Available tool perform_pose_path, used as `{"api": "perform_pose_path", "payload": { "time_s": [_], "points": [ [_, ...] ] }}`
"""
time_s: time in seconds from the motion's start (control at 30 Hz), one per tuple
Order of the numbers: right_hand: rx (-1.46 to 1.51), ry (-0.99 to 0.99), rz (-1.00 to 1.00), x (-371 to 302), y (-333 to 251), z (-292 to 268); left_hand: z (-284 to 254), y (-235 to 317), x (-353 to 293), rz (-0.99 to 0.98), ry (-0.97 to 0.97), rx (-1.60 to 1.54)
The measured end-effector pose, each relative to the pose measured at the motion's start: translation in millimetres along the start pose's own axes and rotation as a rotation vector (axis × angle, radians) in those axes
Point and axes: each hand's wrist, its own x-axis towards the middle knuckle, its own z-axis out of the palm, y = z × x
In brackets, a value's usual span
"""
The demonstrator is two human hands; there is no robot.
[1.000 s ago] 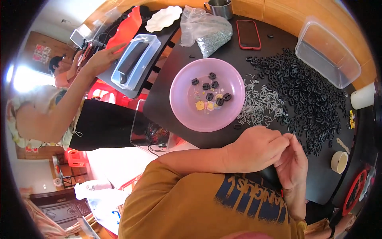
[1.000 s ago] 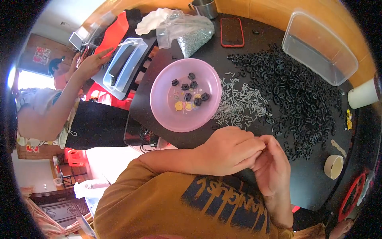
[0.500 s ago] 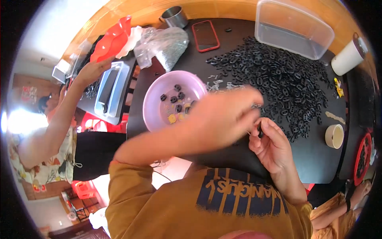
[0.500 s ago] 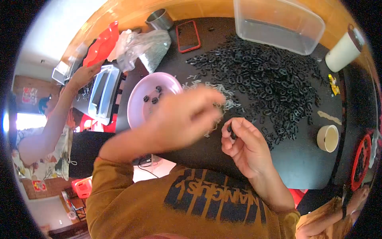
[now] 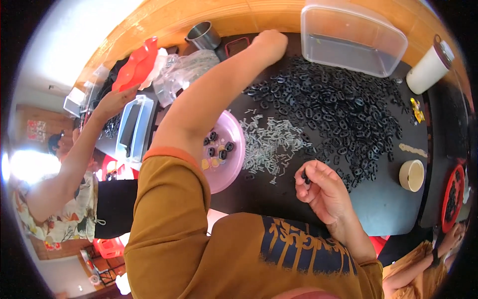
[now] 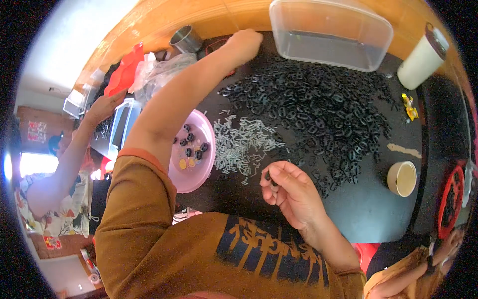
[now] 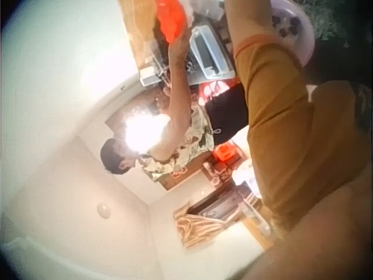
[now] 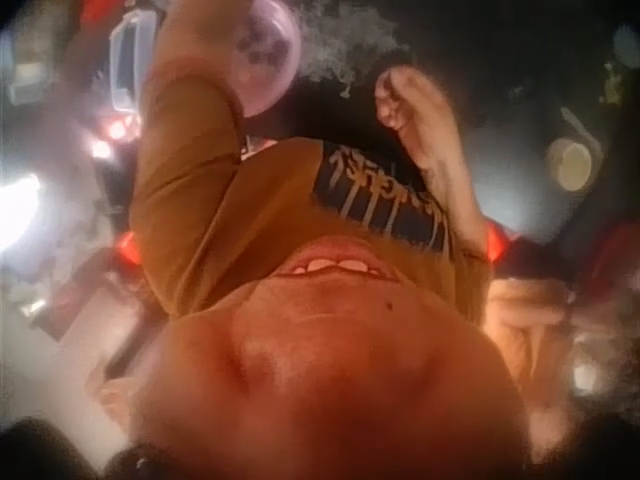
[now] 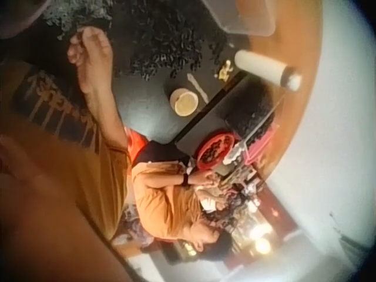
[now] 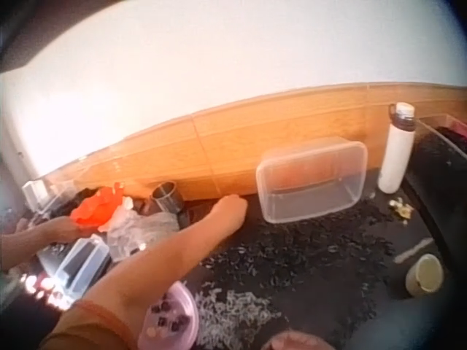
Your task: The person assembles plastic cord locks by fitting springs into plastic components and connecting the parts together by hand, then sorts components and finished pieces across the table, plates, and containers.
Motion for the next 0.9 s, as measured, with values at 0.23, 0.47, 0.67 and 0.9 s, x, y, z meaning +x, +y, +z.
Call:
{"api": "perform_pose_path", "payload": {
  "time_s": [0.23,0.47,0.67,0.9],
  "points": [
    [-0.033,0.002,0.021,-2.1,2.7,3.0,15.3,-13.7,-9.7,-0.035,0.194,-0.224],
    [-0.038,0.036,0.001,4.0,6.4,-1.0,17.0,-26.8,-3.0,-0.020,0.189,-0.247],
    [-0.036,0.045,0.001,5.8,5.3,-0.8,3.6,-25.5,-12.8,-0.036,-0.016,-0.208],
    [-0.037,0.047,-0.023,2.9,6.7,3.0,19.1,-30.5,10.0,0.070,-0.070,-0.108]
  ]
}}
